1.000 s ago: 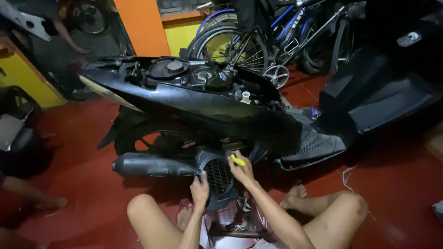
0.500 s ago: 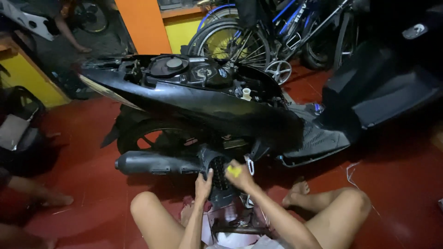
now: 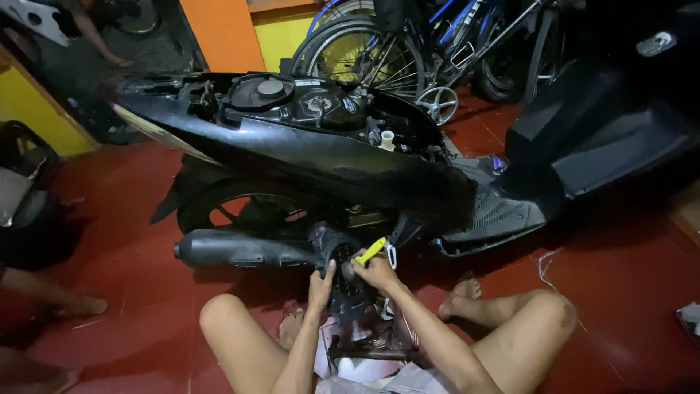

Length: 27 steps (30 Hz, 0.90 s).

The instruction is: The person uses a yellow brush to clean a plastic fan cover and various engine components of a motorcycle. They alternate between brushing the detached cover and the engine area before setting the part down.

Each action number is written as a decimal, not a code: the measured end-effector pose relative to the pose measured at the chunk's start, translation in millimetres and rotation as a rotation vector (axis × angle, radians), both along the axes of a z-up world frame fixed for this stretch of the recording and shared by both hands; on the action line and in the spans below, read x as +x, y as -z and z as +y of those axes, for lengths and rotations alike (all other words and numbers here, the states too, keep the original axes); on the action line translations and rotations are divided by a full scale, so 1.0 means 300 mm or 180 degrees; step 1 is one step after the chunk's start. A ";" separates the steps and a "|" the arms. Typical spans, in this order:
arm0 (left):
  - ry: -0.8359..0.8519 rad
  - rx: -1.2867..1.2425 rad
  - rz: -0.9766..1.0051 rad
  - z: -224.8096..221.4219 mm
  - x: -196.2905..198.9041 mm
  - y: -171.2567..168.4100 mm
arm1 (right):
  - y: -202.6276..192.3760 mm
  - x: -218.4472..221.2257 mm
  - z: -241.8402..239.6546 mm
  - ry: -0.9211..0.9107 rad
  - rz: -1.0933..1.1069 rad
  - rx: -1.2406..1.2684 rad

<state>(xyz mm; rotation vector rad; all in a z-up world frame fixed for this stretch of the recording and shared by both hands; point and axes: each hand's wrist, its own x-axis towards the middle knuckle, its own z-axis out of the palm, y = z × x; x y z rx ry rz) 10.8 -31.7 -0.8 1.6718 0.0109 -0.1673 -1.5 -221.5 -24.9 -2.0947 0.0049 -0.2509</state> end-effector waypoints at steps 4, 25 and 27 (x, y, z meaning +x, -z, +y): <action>-0.0154 0.0006 0.0144 -0.008 0.041 0.022 | 0.022 0.024 0.015 0.0311 -0.1051 -0.0292; -0.0426 0.0317 0.0258 0.081 0.071 0.085 | 0.055 0.104 -0.109 -0.0082 -0.0772 -0.0771; -0.0425 0.0301 0.0201 0.071 0.072 0.000 | -0.008 0.138 -0.113 0.0308 -0.0511 -0.0831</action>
